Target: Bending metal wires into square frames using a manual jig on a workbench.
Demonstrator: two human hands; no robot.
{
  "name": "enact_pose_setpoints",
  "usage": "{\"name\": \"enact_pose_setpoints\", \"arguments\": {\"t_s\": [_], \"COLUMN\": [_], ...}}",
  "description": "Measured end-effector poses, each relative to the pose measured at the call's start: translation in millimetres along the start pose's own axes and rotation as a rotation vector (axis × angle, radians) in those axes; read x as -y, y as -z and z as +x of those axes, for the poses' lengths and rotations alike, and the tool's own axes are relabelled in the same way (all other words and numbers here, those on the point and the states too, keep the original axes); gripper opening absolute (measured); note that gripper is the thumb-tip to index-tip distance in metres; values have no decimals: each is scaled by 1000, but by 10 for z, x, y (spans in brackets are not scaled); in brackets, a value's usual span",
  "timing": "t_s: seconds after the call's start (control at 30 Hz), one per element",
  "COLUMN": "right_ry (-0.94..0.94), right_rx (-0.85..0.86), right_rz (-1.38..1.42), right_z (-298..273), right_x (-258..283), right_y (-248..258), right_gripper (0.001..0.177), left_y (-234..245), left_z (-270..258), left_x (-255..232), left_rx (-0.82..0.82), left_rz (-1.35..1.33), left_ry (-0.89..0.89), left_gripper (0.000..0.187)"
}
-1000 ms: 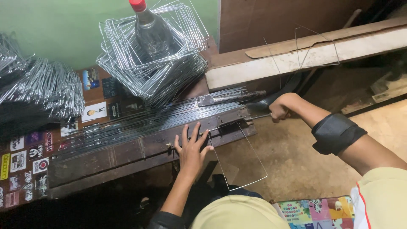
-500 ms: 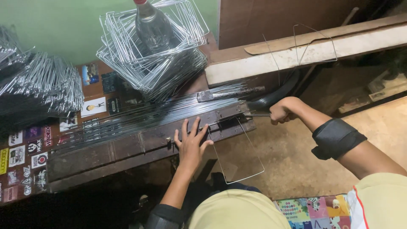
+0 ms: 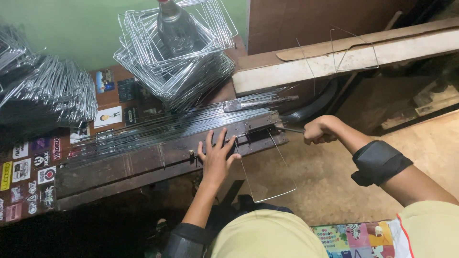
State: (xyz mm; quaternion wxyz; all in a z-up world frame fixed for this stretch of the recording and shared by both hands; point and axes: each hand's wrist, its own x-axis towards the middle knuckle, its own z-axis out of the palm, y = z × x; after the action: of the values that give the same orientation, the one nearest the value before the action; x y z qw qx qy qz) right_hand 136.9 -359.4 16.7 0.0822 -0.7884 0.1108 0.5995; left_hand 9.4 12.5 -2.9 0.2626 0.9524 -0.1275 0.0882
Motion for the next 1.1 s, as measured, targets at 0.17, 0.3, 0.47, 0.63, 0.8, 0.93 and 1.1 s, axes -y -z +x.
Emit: {"name": "enact_pose_setpoints", "arguments": {"t_s": [0.17, 0.3, 0.47, 0.63, 0.8, 0.93, 1.1], "right_ry": [-2, 83, 130, 96, 245, 277, 238], "right_rx": [-29, -144, -380, -562, -655, -696, -816], "right_rz": [21, 42, -204, -297, -314, -313, -291], "right_z": [-121, 30, 292, 19, 172, 166, -183], "right_x": [36, -33, -131, -56, -253, -303, -213], "right_y": [-70, -61, 41, -2, -76, -203, -321], "right_gripper": [34, 27, 24, 39, 39, 39, 34], "left_y": [-40, -11, -67, -21, -21, -38, -65], "left_z": [31, 19, -7, 5, -10, -26, -15], "left_x": [19, -2, 55, 24, 26, 28, 35], "left_rx": [30, 53, 48, 54, 27, 35, 19], "left_rz": [10, -7, 11, 15, -2, 2, 17], "left_ry": [16, 25, 12, 1, -7, 12, -9], "left_gripper": [64, 66, 68, 66, 65, 66, 65]}}
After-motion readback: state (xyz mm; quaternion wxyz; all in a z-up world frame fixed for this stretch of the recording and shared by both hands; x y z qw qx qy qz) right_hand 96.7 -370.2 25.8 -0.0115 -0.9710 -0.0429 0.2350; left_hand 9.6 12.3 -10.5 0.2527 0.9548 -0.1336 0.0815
